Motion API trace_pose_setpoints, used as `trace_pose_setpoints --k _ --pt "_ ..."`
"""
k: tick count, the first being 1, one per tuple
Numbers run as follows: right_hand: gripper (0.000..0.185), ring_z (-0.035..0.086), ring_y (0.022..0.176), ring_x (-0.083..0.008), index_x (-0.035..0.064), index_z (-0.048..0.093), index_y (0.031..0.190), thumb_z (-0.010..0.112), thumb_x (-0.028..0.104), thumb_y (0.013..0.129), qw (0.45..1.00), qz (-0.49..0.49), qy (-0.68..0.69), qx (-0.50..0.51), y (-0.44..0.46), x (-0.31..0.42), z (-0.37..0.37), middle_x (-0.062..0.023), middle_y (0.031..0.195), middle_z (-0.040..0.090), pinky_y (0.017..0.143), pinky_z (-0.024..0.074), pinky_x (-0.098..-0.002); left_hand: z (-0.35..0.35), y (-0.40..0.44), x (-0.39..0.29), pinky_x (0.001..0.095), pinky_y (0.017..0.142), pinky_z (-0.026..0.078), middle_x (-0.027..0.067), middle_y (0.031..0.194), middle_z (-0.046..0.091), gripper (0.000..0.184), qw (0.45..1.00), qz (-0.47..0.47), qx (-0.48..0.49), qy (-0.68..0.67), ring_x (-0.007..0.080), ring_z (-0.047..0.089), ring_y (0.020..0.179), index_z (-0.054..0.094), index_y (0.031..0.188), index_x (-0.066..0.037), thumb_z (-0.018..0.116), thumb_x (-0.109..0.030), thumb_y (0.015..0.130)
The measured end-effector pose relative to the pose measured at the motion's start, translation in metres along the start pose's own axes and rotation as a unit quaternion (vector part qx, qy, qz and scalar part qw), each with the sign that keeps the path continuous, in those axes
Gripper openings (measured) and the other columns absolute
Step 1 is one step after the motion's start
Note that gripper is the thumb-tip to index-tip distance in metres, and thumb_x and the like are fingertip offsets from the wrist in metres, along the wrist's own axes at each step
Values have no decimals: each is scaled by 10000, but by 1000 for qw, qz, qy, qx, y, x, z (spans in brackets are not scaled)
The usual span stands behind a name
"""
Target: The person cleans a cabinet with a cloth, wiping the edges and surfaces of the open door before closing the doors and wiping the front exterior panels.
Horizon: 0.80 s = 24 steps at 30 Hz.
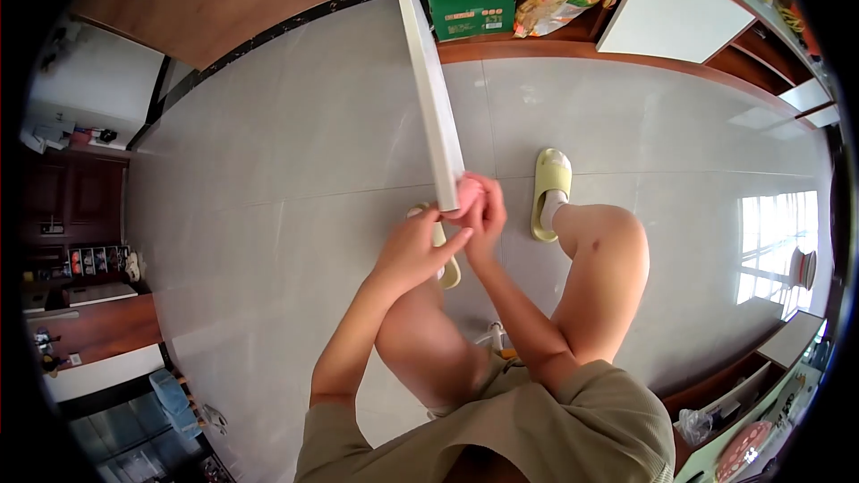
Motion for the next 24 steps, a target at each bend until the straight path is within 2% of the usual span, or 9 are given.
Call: trace_pose_setpoints --k 2,4,6,7,10,13,17,21,24 --pt "256 499 744 -108 5 592 1082 402 31 913 997 -36 1 -62 21 -1 -20 -59 908 564 629 405 -228 9 19 -14 325 820 457 137 1098 643 470 996 24 72 -39 234 613 1017 539 1196 4 609 -326 869" --pt "271 510 759 -109 -4 573 1099 361 66 945 994 16 12 -103 38 18 -40 -58 916 583 674 415 -235 23 37 -26 319 891 433 116 1183 597 490 986 71 116 -98 210 575 1075 473 1290 -7 550 -315 917" --pt "274 542 861 -126 -6 547 1140 363 107 970 989 21 2 -148 53 24 -61 -71 997 598 755 444 -266 38 56 -38 315 929 415 109 1241 559 492 971 108 145 -155 200 551 1104 434 1334 -17 518 -304 942" --pt "278 540 875 -128 -4 534 1160 370 122 975 986 3 1 -169 62 30 -68 -71 1020 592 756 446 -266 42 68 -46 317 992 373 109 1301 506 488 957 79 203 -193 188 506 1162 397 1363 -23 472 -300 968" --pt "297 540 938 -136 2 509 1204 384 154 982 981 -1 40 -189 85 43 -96 -76 1083 577 798 447 -276 48 94 -82 317 1021 346 100 1295 504 496 941 62 235 -235 171 465 1206 390 1361 -7 460 -306 972" --pt "300 545 991 -148 4 519 1208 394 148 976 980 23 -1 -197 113 77 -117 -88 1113 582 866 434 -286 62 117 -116 305 1028 331 84 1311 483 488 931 77 238 -267 155 425 1232 392 1347 18 441 -296 977" --pt "308 535 1029 -160 1 531 1207 399 133 962 977 -19 -20 -210 163 78 -147 -96 1143 579 894 419 -286 89 166 -139 298 1023 329 81 1319 475 457 920 127 219 -298 151 426 1226 403 1345 -1 440 -260 970" --pt "315 557 1007 -168 -2 534 1212 408 130 956 969 -41 -58 -237 214 70 -169 -103 1108 603 876 434 -293 95 200 -177 290 1009 337 62 1283 496 417 920 151 192 -307 139 443 1201 431 1312 -10 432 -219 951" --pt "308 561 997 -173 -4 537 1205 416 137 959 970 -32 -19 -238 242 69 -175 -99 1097 605 866 437 -293 98 229 -187 280 974 354 46 1215 530 387 921 179 181 -296 120 467 1141 464 1279 -14 432 -213 949"
Point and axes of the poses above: each hand's wrist, its own y-axis towards the middle knuckle, its own z-axis out of the palm, x = y × z, the point moved 1 cm from there along y, towards the middle knuckle
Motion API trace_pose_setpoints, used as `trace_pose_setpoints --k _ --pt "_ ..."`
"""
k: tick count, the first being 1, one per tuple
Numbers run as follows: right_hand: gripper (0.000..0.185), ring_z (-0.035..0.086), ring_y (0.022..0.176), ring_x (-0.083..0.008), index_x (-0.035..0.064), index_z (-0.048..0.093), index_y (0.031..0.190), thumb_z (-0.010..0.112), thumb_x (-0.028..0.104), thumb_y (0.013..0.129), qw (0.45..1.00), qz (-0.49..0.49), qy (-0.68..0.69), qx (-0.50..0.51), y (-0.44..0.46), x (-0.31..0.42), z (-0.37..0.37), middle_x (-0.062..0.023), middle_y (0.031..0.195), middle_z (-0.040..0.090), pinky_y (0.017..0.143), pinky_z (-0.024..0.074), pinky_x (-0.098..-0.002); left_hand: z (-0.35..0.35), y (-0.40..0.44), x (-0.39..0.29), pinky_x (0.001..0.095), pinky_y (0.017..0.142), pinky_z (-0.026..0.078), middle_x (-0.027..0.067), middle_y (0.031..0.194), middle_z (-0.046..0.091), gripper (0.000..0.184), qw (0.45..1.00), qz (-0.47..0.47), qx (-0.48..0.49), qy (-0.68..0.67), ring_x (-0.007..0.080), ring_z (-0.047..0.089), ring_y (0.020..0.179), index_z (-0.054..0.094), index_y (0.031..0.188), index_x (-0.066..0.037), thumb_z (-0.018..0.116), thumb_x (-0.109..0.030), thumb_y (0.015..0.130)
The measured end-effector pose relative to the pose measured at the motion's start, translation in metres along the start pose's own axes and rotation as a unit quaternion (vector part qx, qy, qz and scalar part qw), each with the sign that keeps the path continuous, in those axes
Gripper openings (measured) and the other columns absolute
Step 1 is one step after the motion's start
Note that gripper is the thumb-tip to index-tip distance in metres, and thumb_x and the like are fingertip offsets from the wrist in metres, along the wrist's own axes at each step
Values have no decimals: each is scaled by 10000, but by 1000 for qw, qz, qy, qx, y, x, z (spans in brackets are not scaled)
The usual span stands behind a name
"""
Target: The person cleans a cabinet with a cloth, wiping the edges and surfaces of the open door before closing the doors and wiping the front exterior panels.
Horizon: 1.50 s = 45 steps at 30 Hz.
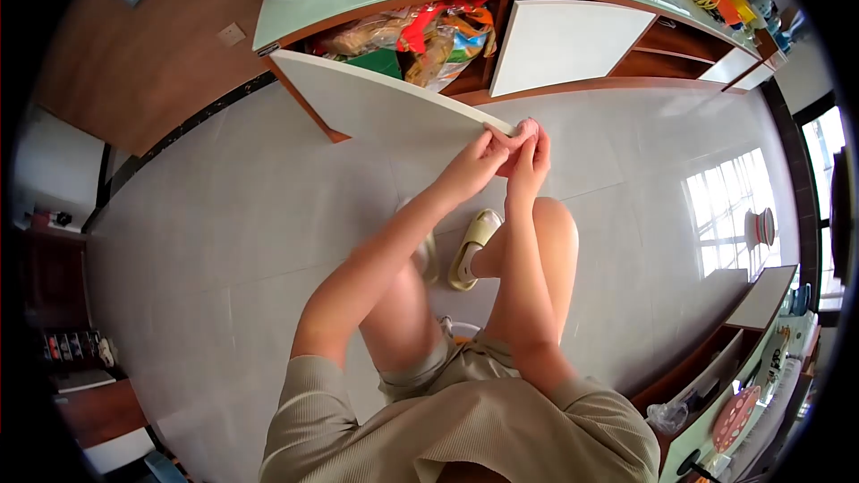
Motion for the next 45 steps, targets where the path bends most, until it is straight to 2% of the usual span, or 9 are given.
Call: trace_pose_setpoints --k 4,13,17,26,30,35,39,41,45 --pt "293 564 975 -160 4 544 1191 419 147 968 998 -29 -63 -5 32 -1 6 -87 1059 616 850 439 -286 -13 31 -1 247 898 374 21 1085 571 315 1000 10 -14 14 93 499 1007 535 1175 -22 449 -213 939" --pt "240 614 859 -375 73 585 1096 426 177 950 941 -124 -309 66 117 9 17 -187 969 641 723 486 -408 -37 102 -15 253 916 363 31 1090 583 365 999 -41 -16 19 114 504 1023 563 1170 -29 502 -286 918" --pt "242 633 770 -321 67 615 1062 446 165 919 907 -152 -375 116 149 23 36 -169 839 650 692 489 -360 -48 125 -3 257 918 361 34 1084 584 317 998 -30 -60 1 120 501 1033 579 1132 -47 495 -268 919" --pt "242 626 807 -288 30 586 1116 460 98 921 920 -127 -264 260 206 32 18 -152 961 639 745 495 -327 -47 178 21 217 827 355 -4 939 551 196 992 46 -113 35 76 477 914 582 1016 -80 470 -209 921" --pt "245 622 817 -233 27 590 1126 462 85 925 926 -107 -239 271 233 37 4 -127 986 640 735 496 -299 -47 199 33 281 852 387 68 1013 523 203 971 151 -158 102 169 497 955 554 1056 -49 462 -98 881" --pt "249 612 867 -199 38 603 1121 491 26 898 934 -25 -193 298 268 48 -5 -107 993 640 772 491 -293 -29 224 28 305 935 363 58 1098 498 253 960 165 -190 126 175 486 1028 516 1126 -70 465 -65 878" --pt "277 611 922 -214 49 619 1111 529 -16 857 912 -227 -214 268 298 36 -3 -88 1026 645 788 494 -308 -30 247 24 301 953 368 47 1112 485 321 946 146 -210 198 163 481 1048 459 1189 -68 477 -40 870" --pt "291 607 955 -229 54 628 1101 549 -31 834 886 -304 -226 270 313 35 0 -80 1047 648 802 494 -317 -42 262 30 318 921 382 60 1124 468 355 956 159 -214 122 186 486 1020 449 1190 -85 506 -48 841" --pt "302 602 975 -250 57 638 1087 571 -46 811 893 -284 -209 281 338 40 3 -72 1074 649 820 490 -326 -39 274 6 298 874 413 89 1134 425 454 949 130 -234 168 184 497 990 358 1284 -89 505 -55 856"
Point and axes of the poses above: each hand's wrist, its own y-axis towards the middle knuckle, its own z-axis out of the palm, x = y × z, the point moved 1 cm from there along y, towards the middle knuckle
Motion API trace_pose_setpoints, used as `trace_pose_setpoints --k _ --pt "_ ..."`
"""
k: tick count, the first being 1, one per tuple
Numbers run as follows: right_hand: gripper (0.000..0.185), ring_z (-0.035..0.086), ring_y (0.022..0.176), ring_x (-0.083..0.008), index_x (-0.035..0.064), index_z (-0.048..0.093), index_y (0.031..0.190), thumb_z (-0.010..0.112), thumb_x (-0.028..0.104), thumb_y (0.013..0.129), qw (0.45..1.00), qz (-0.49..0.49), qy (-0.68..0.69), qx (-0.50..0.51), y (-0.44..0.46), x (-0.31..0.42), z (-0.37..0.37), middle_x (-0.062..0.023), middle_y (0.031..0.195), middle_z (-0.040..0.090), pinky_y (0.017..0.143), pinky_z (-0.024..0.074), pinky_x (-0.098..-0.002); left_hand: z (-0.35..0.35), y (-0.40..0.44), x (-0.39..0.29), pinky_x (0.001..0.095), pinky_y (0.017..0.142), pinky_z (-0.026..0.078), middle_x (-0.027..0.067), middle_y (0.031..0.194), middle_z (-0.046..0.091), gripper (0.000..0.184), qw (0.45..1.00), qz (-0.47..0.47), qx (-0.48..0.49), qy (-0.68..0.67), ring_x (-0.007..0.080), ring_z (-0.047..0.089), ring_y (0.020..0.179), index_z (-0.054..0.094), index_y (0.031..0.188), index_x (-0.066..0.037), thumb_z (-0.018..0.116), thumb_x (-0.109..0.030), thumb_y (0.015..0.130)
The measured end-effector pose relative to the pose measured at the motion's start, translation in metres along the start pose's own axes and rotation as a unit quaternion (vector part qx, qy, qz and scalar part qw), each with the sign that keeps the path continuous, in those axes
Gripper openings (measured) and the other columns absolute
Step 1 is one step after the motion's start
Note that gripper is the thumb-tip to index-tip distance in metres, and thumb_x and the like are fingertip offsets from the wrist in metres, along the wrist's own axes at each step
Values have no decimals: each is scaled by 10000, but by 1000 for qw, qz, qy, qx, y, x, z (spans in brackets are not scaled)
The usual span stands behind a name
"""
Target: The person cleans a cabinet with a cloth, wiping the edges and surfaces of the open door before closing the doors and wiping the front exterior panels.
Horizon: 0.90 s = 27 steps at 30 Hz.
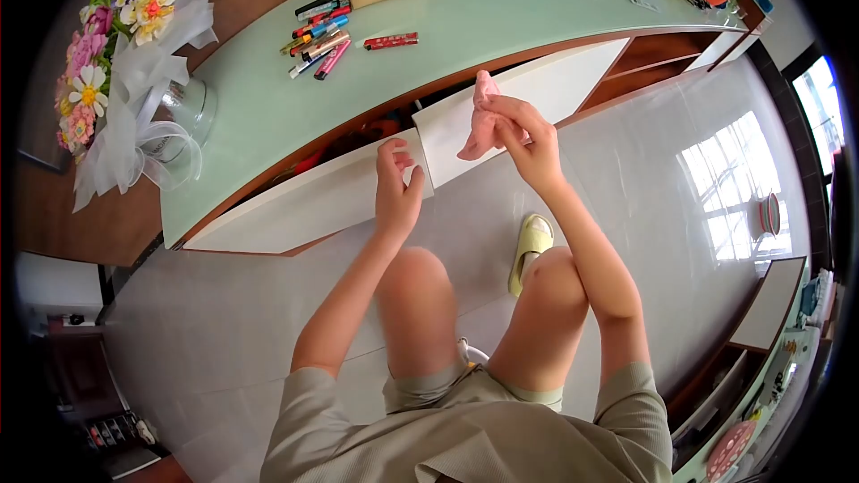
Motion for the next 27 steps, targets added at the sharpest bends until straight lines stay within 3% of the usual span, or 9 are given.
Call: trace_pose_setpoints --k 1,4,7,10,15,19,21,25,27 --pt "303 602 973 -250 57 638 1086 573 -46 809 1000 6 7 -2 3 -5 -1 -73 1074 649 822 490 -328 2 2 -6 287 883 411 98 1125 418 468 999 8 0 43 180 491 999 337 1309 -82 495 -53 869" --pt "297 603 979 -253 57 646 1072 585 -46 800 1000 5 27 2 11 -14 -3 -76 1071 648 825 491 -336 3 8 -18 330 745 487 124 1161 420 624 979 -60 44 192 233 555 912 253 1405 -145 544 -179 855" --pt "292 602 988 -236 49 645 1069 577 -56 806 999 -41 18 30 23 -20 0 -75 1093 640 805 505 -320 9 12 -17 355 689 504 153 1131 414 729 973 -54 55 216 250 568 881 134 1471 -185 540 -240 868" --pt "282 602 998 -255 52 657 1046 600 -48 788 996 -70 24 52 34 -23 6 -85 1062 647 813 504 -336 10 21 -20 358 692 506 174 1118 391 763 957 -115 82 253 264 568 877 87 1485 -205 537 -270 871" --pt "279 600 983 -278 49 660 1042 621 -27 777 993 -56 51 92 41 -33 9 -87 1030 655 819 501 -350 27 28 -7 360 707 508 198 1133 347 731 977 -94 10 192 286 561 882 161 1461 -196 567 -228 854" --pt "284 598 981 -276 47 658 1044 620 -35 775 987 -106 57 109 42 -31 12 -87 1054 647 805 507 -355 38 26 -5 355 751 510 186 1123 344 695 979 -83 -76 169 287 557 890 277 1418 -183 620 -160 814" --pt "294 601 988 -266 42 656 1045 610 -70 777 984 -112 64 125 40 -29 14 -108 1093 636 779 515 -348 40 24 -6 346 780 512 179 1140 361 696 980 -78 -86 159 284 557 916 317 1397 -178 648 -135 786" --pt "281 591 1010 -288 27 647 1031 626 -53 762 971 -183 67 140 37 -26 21 -91 1071 638 850 499 -372 45 19 -2 330 809 512 171 1157 416 712 993 -35 -79 79 267 584 929 346 1372 -149 690 -109 749" --pt "259 574 1055 -261 50 652 1011 648 -2 757 965 -193 57 167 31 -29 22 -60 1078 637 893 474 -380 53 9 -9 313 797 506 158 1124 482 672 992 -69 -107 26 243 602 907 368 1343 -127 679 -93 747"
Point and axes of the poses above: each hand's wrist, its own y-axis towards the middle knuckle, its own z-axis out of the palm, x = y × z, the point moved 1 cm from there along y, towards the middle knuckle
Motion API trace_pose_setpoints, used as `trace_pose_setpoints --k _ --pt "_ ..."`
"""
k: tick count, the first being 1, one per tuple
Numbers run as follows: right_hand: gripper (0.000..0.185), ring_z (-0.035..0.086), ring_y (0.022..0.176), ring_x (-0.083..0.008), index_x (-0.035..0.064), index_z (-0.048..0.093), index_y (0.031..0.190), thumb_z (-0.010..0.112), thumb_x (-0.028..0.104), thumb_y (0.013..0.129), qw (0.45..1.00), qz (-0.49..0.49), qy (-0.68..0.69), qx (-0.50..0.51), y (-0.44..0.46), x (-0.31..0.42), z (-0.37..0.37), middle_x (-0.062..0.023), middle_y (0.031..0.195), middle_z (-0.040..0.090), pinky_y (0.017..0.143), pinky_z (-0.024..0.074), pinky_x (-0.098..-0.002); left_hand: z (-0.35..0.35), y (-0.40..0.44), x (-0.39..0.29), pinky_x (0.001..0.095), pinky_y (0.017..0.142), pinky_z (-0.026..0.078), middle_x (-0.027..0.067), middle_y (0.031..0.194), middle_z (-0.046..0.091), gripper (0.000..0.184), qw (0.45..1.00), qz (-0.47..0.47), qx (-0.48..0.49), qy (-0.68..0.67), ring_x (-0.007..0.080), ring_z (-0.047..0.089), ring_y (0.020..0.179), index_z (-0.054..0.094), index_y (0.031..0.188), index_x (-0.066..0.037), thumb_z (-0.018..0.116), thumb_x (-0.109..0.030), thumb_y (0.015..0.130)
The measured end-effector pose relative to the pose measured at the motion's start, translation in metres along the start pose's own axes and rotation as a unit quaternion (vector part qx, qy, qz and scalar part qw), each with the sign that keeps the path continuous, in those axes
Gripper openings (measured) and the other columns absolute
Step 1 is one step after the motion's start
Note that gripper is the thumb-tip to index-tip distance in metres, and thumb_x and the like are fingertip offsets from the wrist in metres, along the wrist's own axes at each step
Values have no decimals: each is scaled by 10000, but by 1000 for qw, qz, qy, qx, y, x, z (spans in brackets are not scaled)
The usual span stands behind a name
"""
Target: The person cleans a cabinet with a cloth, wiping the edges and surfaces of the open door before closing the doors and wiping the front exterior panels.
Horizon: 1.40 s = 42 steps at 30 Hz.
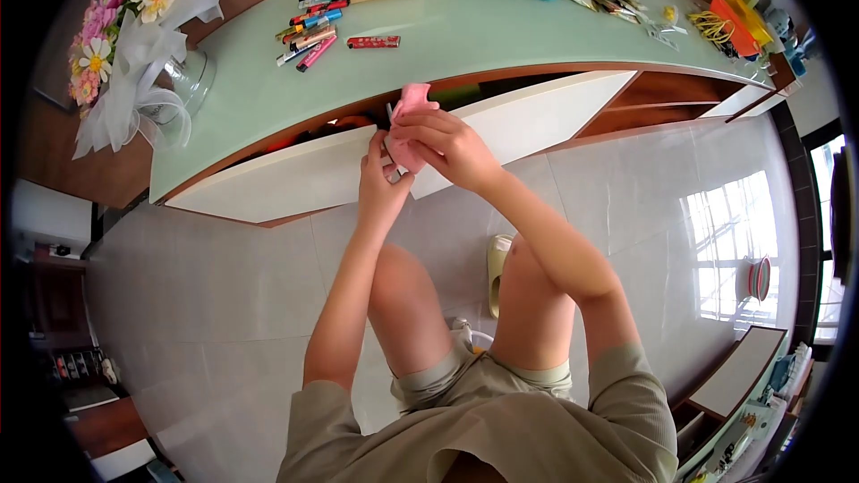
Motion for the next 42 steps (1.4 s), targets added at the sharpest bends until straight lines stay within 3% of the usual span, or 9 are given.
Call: trace_pose_setpoints --k 7,13,16,19,23,26,29,38,42 --pt "233 566 992 -218 114 602 1040 621 205 827 989 -88 -114 46 -23 28 6 -23 1027 616 925 419 -363 7 -47 -12 261 726 494 81 929 614 455 991 -21 -37 -126 177 625 844 473 1171 -30 584 -10 730" --pt "231 563 918 -196 122 556 1014 599 238 819 971 -124 -188 85 -60 40 0 -11 943 577 869 438 -319 15 -91 -35 269 676 483 83 835 623 376 995 -76 -28 -67 193 631 760 486 1091 -24 584 -37 728" --pt "216 556 938 -222 99 531 983 590 244 834 967 -142 -183 106 -75 51 -16 -36 993 572 883 436 -343 24 -110 -41 307 671 487 117 843 625 430 998 -17 -64 -6 240 634 719 473 1160 -45 591 -62 747" --pt "212 545 957 -242 83 510 960 584 243 842 967 -144 -179 115 -88 56 -28 -54 1030 567 914 425 -365 31 -125 -66 359 698 490 149 889 629 508 990 -9 -39 133 299 624 773 446 1237 -62 617 -88 760" --pt "201 523 996 -257 85 491 957 577 229 845 971 -116 -178 111 -100 50 -48 -66 1059 555 975 388 -391 46 -130 -67 405 751 482 156 977 615 527 942 143 -52 299 339 580 903 472 1234 -42 671 -148 757" --pt "219 527 1036 -233 116 517 1044 539 225 856 975 -81 -179 107 -108 44 -61 -35 1046 572 1026 354 -403 63 -128 -72 392 797 475 168 1059 581 542 906 110 -25 408 343 564 947 484 1220 -18 685 -181 745" --pt "228 515 1049 -241 108 533 1052 532 233 861 978 -53 -187 75 -107 37 -66 -40 1044 578 1043 324 -426 70 -117 -70 385 870 449 176 1135 539 557 851 219 -88 469 348 525 1033 485 1211 -6 690 -202 732" --pt "247 500 1032 -253 86 549 1037 551 223 831 980 -37 -197 8 -79 25 -30 -53 1029 570 1033 307 -446 50 -73 -52 426 963 403 206 1238 471 646 852 262 -61 450 375 444 1182 381 1303 8 670 -68 731" --pt "243 501 1023 -259 76 545 1018 562 221 824 978 -53 -202 -6 -63 21 -2 -60 1022 567 1024 314 -443 47 -68 -38 434 983 386 215 1283 445 661 893 228 -129 367 391 436 1191 343 1328 27 639 -32 740"
Point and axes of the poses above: each hand's wrist, its own y-axis towards the middle knuckle, its own z-axis out of the palm, x = y × z, the point moved 1 cm from there along y, towards the middle knuckle
